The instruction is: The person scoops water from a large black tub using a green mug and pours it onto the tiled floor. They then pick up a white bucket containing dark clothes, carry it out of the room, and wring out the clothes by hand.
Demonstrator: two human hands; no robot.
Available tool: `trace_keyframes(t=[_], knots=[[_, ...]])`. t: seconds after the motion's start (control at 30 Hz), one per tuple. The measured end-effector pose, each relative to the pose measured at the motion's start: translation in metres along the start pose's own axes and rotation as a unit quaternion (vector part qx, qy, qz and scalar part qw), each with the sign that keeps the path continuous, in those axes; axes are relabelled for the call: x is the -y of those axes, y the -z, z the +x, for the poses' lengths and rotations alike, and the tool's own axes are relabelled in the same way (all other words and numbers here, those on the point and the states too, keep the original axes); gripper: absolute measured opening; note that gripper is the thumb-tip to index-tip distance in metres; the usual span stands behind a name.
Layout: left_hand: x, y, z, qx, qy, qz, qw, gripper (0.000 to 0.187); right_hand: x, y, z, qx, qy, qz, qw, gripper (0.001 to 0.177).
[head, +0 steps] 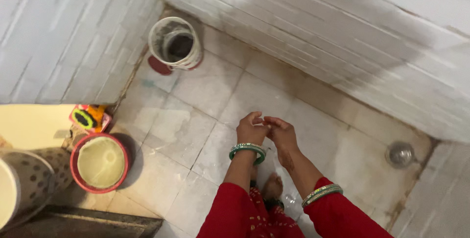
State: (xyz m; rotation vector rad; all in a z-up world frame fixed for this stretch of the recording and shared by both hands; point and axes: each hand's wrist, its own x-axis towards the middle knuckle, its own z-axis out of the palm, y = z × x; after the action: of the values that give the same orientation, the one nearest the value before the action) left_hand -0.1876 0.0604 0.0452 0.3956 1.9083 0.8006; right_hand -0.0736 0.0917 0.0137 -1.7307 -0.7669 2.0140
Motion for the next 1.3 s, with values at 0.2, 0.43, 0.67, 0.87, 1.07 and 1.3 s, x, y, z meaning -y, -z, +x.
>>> trace_keyframes(t=[0.2, 0.43, 0.67, 0.87, 1.07, 1.3], knots=[[0.020, 0.086, 0.044, -0.060, 0.038, -0.054, 0.996, 0.058, 0.011, -0.101, 0.015, 0.081, -0.024, -0.079, 0.993, 0.033], [0.056, 0.145, 0.110, -0.108, 0.085, -0.177, 0.975, 0.060, 0.022, -0.188, 0.051, 0.125, -0.065, -0.147, 0.979, 0.030], [0.010, 0.215, 0.172, -0.146, 0.057, -0.103, 0.982, 0.057, 0.076, -0.285, 0.089, 0.120, -0.069, -0.232, 0.963, 0.031], [-0.042, 0.278, 0.222, -0.164, 0.093, -0.182, 0.965, 0.061, 0.123, -0.352, 0.137, 0.141, -0.060, -0.226, 0.962, 0.032], [-0.043, 0.317, 0.285, -0.174, 0.187, -0.293, 0.921, 0.062, 0.125, -0.423, 0.199, 0.169, -0.112, -0.249, 0.947, 0.032], [0.030, 0.318, 0.389, -0.194, 0.318, -0.437, 0.819, 0.068, 0.086, -0.450, 0.308, 0.176, -0.109, -0.317, 0.926, 0.032]])
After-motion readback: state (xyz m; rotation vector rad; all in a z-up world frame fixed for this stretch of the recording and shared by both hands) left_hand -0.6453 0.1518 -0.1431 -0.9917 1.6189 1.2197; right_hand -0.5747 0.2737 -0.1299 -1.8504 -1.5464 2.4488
